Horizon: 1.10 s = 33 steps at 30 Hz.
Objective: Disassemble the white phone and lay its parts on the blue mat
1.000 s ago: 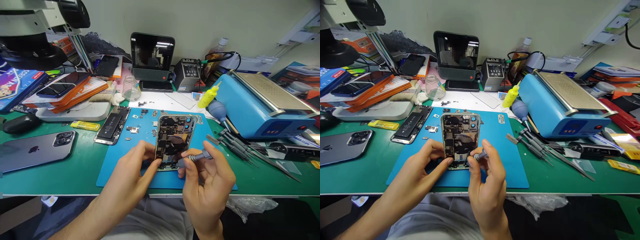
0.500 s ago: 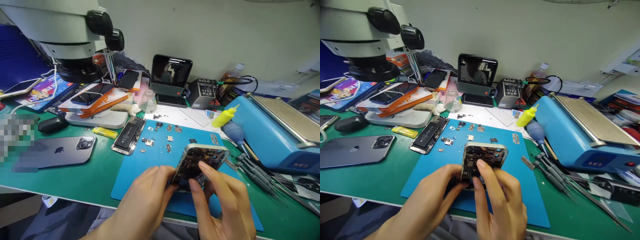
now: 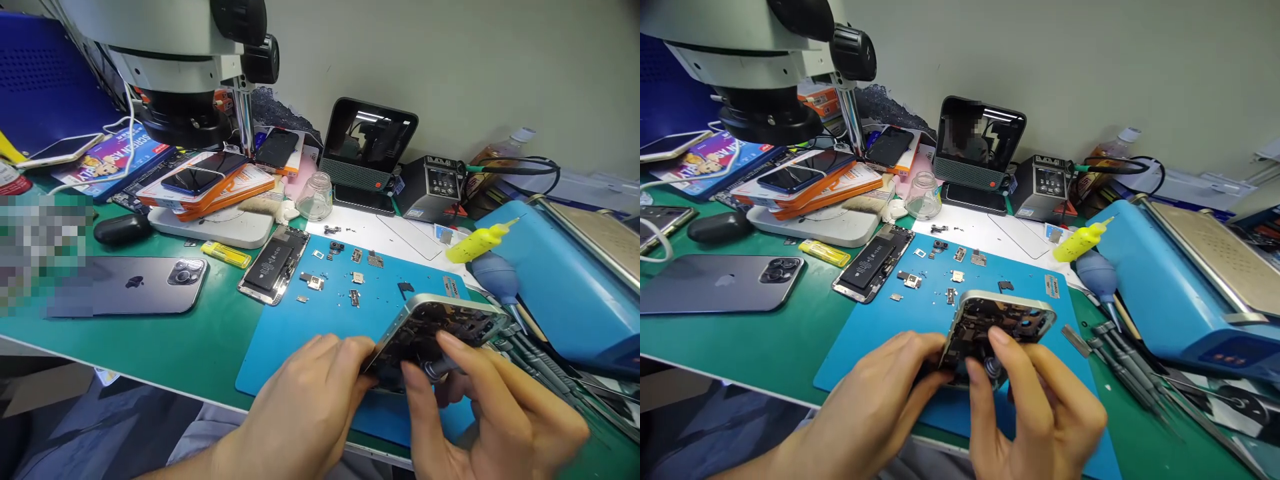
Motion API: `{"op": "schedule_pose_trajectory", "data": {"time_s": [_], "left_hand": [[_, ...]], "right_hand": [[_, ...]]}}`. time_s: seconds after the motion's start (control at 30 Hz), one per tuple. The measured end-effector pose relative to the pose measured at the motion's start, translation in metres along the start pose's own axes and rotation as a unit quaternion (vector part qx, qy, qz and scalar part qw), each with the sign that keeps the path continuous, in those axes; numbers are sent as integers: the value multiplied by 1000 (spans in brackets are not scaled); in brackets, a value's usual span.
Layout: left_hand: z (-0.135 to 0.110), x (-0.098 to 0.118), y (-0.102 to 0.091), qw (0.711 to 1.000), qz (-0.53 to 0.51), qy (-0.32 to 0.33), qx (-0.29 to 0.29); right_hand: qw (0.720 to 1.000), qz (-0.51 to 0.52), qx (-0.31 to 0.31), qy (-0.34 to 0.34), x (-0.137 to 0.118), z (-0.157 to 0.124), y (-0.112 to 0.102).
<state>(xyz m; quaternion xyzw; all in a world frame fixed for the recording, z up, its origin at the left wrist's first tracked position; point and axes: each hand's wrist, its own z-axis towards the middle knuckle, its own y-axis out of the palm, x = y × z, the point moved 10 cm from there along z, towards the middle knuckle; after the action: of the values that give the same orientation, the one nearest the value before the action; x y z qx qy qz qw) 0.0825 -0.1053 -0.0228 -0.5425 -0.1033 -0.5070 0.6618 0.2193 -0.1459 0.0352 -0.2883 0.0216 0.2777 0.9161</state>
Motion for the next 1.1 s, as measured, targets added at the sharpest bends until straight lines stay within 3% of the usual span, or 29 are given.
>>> {"op": "schedule_pose_trajectory", "data": {"time_s": [0.2,0.33,0.63,0.73,0.83,0.9,1.0,1.1], "left_hand": [[0,0,-1,1000,2,-1,7],[-1,2,-4,1000,9,5,19],[-9,-4,-7,998,-34,2,60],[-11,2,-12,993,-67,42,90],[-8,5,-6,998,-33,36,36],[-5,3,-1,1000,6,10,-11],[-5,7,-3,999,30,17,-16],[-5,11,-5,999,37,37,-6]], "right_hand": [[999,-34,11,20,6,-5,0],[996,-21,57,68,7,-7,-7],[995,34,41,85,8,-15,-6],[994,46,32,93,10,-15,-4],[983,96,36,150,18,-16,-2],[969,141,73,189,25,-17,-7],[954,192,117,201,29,-16,-13],[954,216,93,185,27,-13,-9]]}}
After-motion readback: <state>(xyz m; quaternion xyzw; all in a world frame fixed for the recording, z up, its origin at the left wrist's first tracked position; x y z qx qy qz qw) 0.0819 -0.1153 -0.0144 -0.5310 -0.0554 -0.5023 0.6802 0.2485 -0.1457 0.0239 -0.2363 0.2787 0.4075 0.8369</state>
